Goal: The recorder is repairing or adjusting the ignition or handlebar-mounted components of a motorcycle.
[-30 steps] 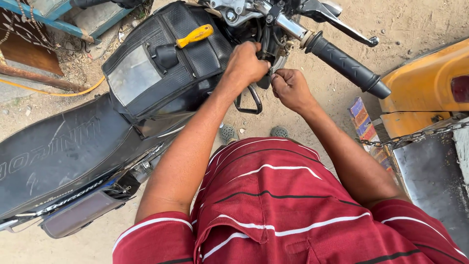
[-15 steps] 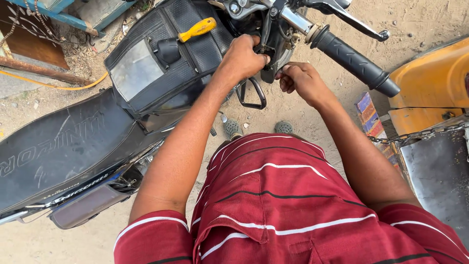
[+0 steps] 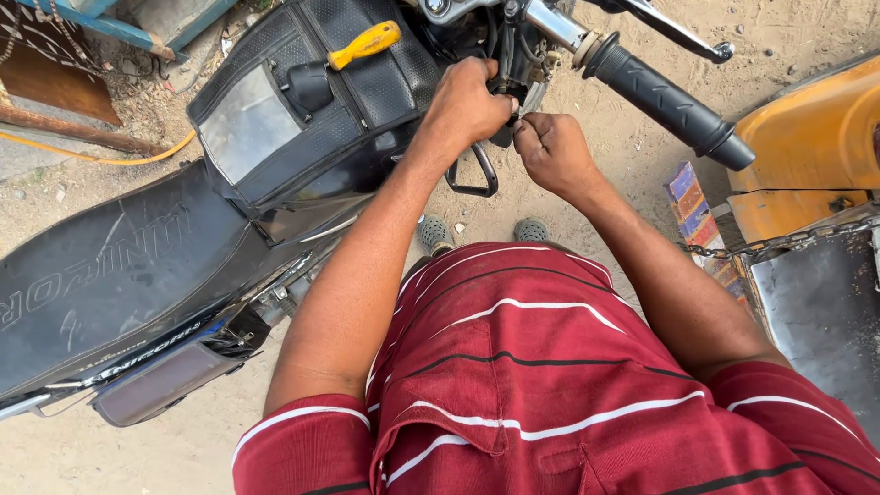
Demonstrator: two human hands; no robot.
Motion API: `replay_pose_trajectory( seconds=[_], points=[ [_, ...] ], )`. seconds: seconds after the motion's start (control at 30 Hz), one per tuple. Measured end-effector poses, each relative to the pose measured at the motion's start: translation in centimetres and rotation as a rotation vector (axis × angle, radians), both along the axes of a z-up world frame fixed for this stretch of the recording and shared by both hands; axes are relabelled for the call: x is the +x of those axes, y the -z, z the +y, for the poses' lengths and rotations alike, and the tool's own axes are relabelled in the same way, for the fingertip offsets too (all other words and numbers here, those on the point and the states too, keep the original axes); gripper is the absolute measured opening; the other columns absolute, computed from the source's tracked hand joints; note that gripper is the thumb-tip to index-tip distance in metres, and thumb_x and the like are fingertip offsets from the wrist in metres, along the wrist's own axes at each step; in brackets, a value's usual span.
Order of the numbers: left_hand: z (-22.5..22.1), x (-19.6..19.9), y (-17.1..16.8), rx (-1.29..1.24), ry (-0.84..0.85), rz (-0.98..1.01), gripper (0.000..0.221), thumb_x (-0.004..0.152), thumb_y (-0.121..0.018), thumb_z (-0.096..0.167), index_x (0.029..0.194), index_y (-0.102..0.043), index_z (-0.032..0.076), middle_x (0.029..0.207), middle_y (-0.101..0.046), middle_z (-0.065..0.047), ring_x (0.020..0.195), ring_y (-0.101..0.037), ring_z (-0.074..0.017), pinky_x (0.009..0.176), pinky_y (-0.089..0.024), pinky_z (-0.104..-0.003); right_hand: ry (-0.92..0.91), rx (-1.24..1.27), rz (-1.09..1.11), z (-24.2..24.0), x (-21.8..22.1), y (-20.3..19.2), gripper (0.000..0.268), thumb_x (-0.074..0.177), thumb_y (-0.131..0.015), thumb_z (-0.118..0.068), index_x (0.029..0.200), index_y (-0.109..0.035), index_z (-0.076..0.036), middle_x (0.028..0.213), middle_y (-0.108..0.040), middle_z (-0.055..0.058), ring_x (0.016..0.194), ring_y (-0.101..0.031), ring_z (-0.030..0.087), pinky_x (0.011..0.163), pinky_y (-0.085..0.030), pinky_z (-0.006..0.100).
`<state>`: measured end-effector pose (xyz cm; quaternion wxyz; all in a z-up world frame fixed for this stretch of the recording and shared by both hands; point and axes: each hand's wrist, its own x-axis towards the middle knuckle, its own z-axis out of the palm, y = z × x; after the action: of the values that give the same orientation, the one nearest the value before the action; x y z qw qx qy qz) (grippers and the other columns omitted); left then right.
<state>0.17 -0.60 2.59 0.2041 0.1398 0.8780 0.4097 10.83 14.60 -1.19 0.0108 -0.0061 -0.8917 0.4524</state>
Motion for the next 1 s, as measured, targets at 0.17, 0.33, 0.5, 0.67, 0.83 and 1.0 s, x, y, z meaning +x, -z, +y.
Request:
replay_pose_trajectory(
  seconds=[0.17, 0.33, 0.5, 0.67, 0.83, 1.0],
  points=[
    [-0.3, -0.7, 1.0, 0.02, 0.0, 0.09, 0.033, 0.073, -0.076, 0.014, 0.103, -0.076, 0.0, 0.083, -0.077, -0.016, 0.077, -0.078, -0.0216, 0.073, -0.061, -0.036, 0.026, -0.359, -0.099, 0.0, 1.0, 0.8, 0.036, 0.105, -0.05, -0.013, 0.074, -0.058, 0.002, 0.061, -0.054, 0.004, 0.055, -0.048, 0.01, 0.051, -0.041, 0.031],
    [0.2, -0.3, 0.7, 0.033, -0.001, 0.099, 0.034, 0.072, -0.074, 0.013, 0.102, -0.074, -0.002, 0.083, -0.076, -0.018, 0.079, -0.078, -0.0232, 0.075, -0.062, -0.036, 0.044, -0.272, -0.1, -0.4, -0.6, 0.1, 0.035, 0.102, -0.047, -0.011, 0.071, -0.059, 0.0, 0.059, -0.055, 0.002, 0.052, -0.05, 0.01, 0.049, -0.043, 0.03],
    [0.3, -0.8, 0.2, -0.018, 0.008, 0.118, 0.027, 0.071, -0.072, 0.01, 0.095, -0.078, -0.001, 0.082, -0.075, -0.022, 0.082, -0.077, -0.0267, 0.081, -0.06, -0.037, 0.032, -0.332, -0.149, -0.4, 0.7, -0.2, 0.038, 0.104, -0.048, -0.012, 0.068, -0.057, -0.002, 0.058, -0.055, 0.003, 0.051, -0.049, 0.01, 0.048, -0.04, 0.03],
    [1.3, -0.5, 0.0, -0.122, 0.027, 0.094, 0.024, 0.071, -0.072, 0.011, 0.091, -0.075, -0.002, 0.085, -0.075, -0.02, 0.081, -0.077, -0.0266, 0.077, -0.062, -0.039, 0.1, -0.624, -0.166, 0.5, -1.4, 2.8, 0.035, 0.104, -0.047, -0.012, 0.071, -0.054, -0.004, 0.061, -0.052, -0.001, 0.052, -0.047, 0.009, 0.048, -0.042, 0.029],
    [1.3, -1.0, 0.0, -0.161, 0.045, 0.087, 0.027, 0.071, -0.072, 0.011, 0.096, -0.075, 0.0, 0.086, -0.075, -0.019, 0.08, -0.077, -0.027, 0.076, -0.062, -0.04, 0.055, -0.421, -0.144, 0.2, 0.3, 0.3, 0.038, 0.104, -0.047, -0.01, 0.067, -0.055, -0.003, 0.058, -0.053, 0.001, 0.051, -0.048, 0.008, 0.048, -0.04, 0.029],
    [1.5, -1.0, 1.4, -0.161, 0.057, 0.225, 0.027, 0.067, -0.074, 0.009, 0.092, -0.077, 0.0, 0.083, -0.074, -0.022, 0.081, -0.075, -0.032, 0.078, -0.06, -0.042, 0.094, -0.31, -0.066, 0.2, -0.7, 2.4, 0.033, 0.1, -0.05, -0.009, 0.068, -0.06, -0.003, 0.058, -0.056, 0.001, 0.052, -0.051, 0.007, 0.047, -0.042, 0.029]
  ],
)
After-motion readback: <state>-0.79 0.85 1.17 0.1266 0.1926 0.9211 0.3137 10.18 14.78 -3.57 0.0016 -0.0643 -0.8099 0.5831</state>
